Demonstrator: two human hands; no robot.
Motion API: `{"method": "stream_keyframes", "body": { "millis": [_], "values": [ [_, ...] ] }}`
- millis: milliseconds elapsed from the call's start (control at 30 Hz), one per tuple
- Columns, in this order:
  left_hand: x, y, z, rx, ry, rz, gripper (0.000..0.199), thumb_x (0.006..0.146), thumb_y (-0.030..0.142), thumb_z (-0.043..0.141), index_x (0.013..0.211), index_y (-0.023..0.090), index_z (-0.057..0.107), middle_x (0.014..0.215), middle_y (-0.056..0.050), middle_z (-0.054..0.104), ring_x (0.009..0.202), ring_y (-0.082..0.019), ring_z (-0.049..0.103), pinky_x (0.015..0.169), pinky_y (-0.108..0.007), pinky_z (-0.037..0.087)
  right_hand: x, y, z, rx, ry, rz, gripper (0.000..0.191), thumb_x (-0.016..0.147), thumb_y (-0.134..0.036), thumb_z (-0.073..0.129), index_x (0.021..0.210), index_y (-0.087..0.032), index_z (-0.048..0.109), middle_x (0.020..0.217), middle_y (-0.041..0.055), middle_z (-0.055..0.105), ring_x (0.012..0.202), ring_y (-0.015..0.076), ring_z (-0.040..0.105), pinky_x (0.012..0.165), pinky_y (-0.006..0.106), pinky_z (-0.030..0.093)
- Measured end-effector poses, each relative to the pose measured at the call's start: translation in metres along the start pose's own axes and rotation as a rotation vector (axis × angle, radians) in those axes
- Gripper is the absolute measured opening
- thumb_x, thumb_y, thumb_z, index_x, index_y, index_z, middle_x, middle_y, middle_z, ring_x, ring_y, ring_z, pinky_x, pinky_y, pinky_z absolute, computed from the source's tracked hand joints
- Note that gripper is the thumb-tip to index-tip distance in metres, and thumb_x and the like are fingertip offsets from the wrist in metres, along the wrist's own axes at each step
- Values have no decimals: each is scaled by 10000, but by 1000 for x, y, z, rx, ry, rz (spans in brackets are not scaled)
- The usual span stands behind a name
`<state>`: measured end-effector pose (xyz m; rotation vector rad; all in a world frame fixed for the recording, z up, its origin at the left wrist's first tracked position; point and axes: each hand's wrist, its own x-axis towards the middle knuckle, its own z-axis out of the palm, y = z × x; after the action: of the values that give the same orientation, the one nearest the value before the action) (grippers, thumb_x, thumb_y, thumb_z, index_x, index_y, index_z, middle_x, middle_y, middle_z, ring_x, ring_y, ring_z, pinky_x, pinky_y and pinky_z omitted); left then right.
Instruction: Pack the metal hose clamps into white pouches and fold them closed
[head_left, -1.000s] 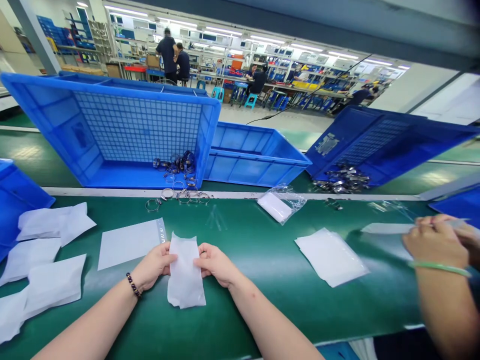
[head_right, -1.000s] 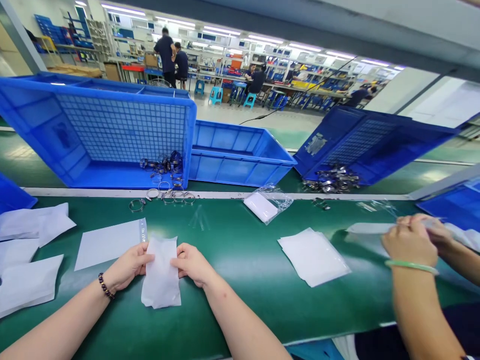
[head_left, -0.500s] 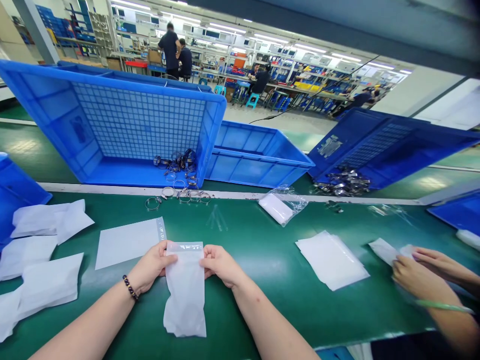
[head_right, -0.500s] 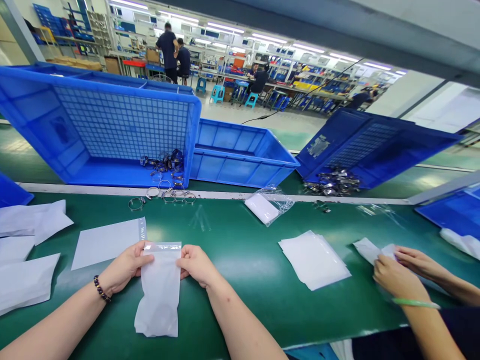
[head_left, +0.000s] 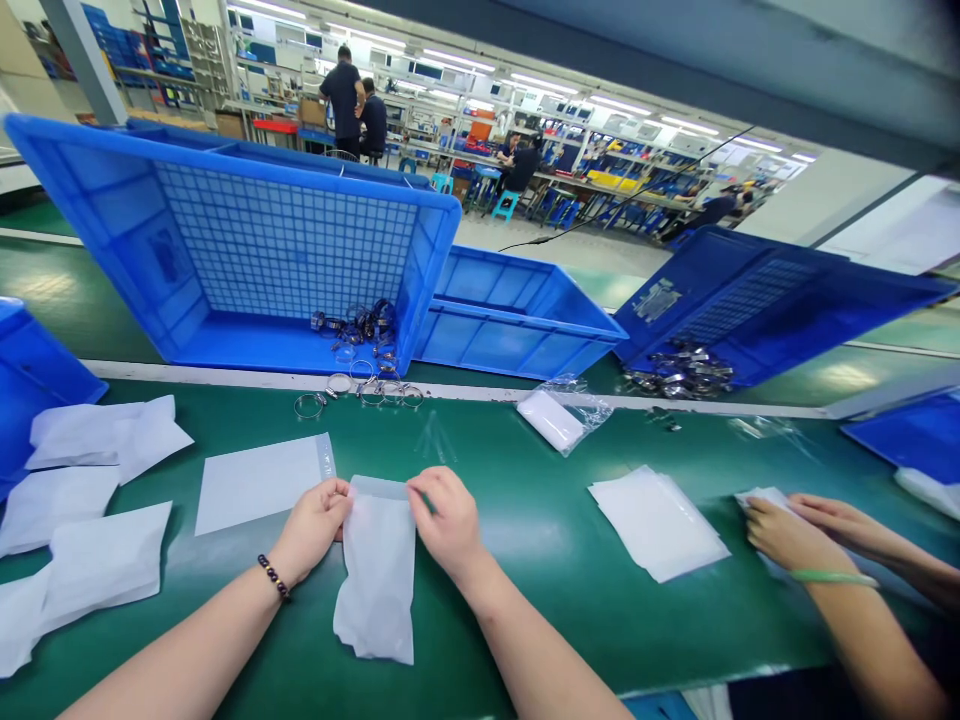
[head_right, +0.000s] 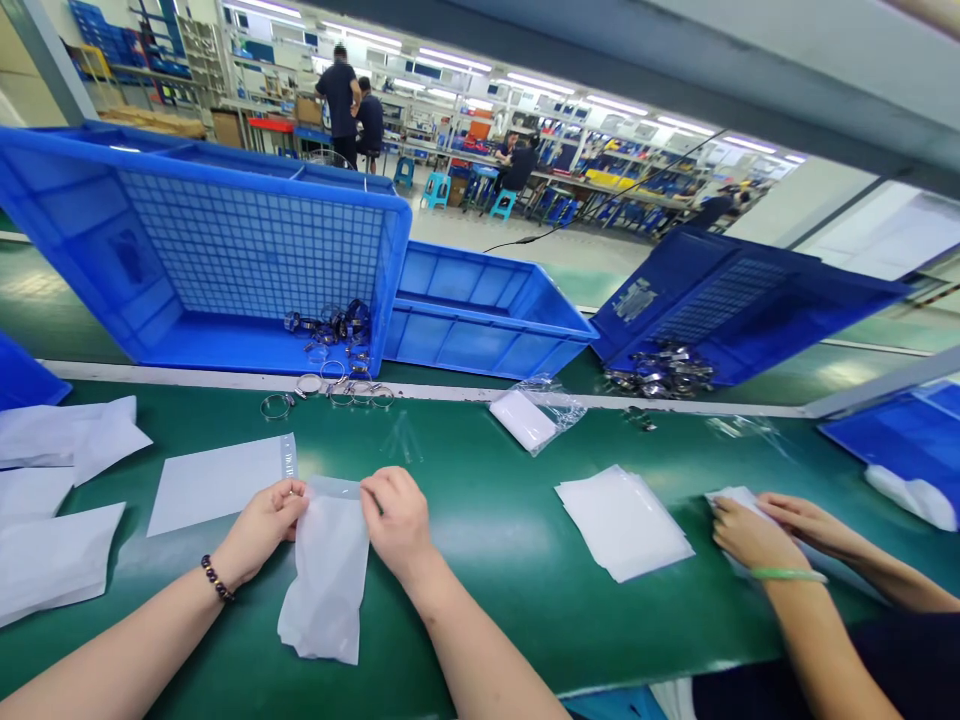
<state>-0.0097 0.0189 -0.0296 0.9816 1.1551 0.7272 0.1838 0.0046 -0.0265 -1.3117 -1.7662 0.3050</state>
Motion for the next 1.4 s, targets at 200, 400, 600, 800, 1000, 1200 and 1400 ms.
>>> {"method": "stream_keyframes", "body": {
  "millis": [200,400,600,800,1000,1200,1400],
  "values": [
    [0,-5,-1,26,0,74,212,726,381,541,798,185,505,478,95,353,433,-81,349,455,-192,320,7,-19,35,-269,-159,-382,194,850,-157,444,869,-185,635,805,63,572,746,163,482,637,298,354],
    [-1,-7,0,85,44,136,175,734,354,526,767,183,542,480,81,364,439,-91,328,452,-203,259,12,-17,54,-307,-162,-369,198,862,-191,446,793,-170,630,760,60,561,702,162,456,623,302,340],
    [-4,-7,2,161,52,191,182,726,303,507,838,193,600,455,77,383,426,-106,330,450,-213,246,12,-17,57,-142,-170,-211,184,847,-186,415,766,-157,578,746,58,547,723,164,476,673,300,386],
    [0,-11,-1,203,10,137,236,712,245,473,920,199,573,456,81,384,407,-103,325,434,-210,228,21,-13,51,117,-149,205,154,815,-174,407,687,-184,492,700,10,502,598,115,473,560,235,399],
    [-1,-8,0,191,58,131,89,719,285,493,753,203,506,453,89,362,420,-95,325,448,-202,251,13,-14,40,26,-173,-130,145,828,-184,451,805,-182,594,780,48,566,759,162,504,704,305,403],
    [-2,-7,1,174,61,164,119,722,302,507,775,201,542,451,86,364,427,-96,314,448,-203,243,7,-13,49,-137,-186,-240,169,847,-209,464,877,-179,628,790,58,578,765,171,491,684,318,375],
    [-3,-10,2,193,47,182,147,735,291,491,821,198,566,463,84,345,425,-97,301,438,-205,230,10,-10,51,-83,-170,-204,179,840,-197,456,816,-171,632,751,55,580,735,167,490,679,313,379]
  ]
}}
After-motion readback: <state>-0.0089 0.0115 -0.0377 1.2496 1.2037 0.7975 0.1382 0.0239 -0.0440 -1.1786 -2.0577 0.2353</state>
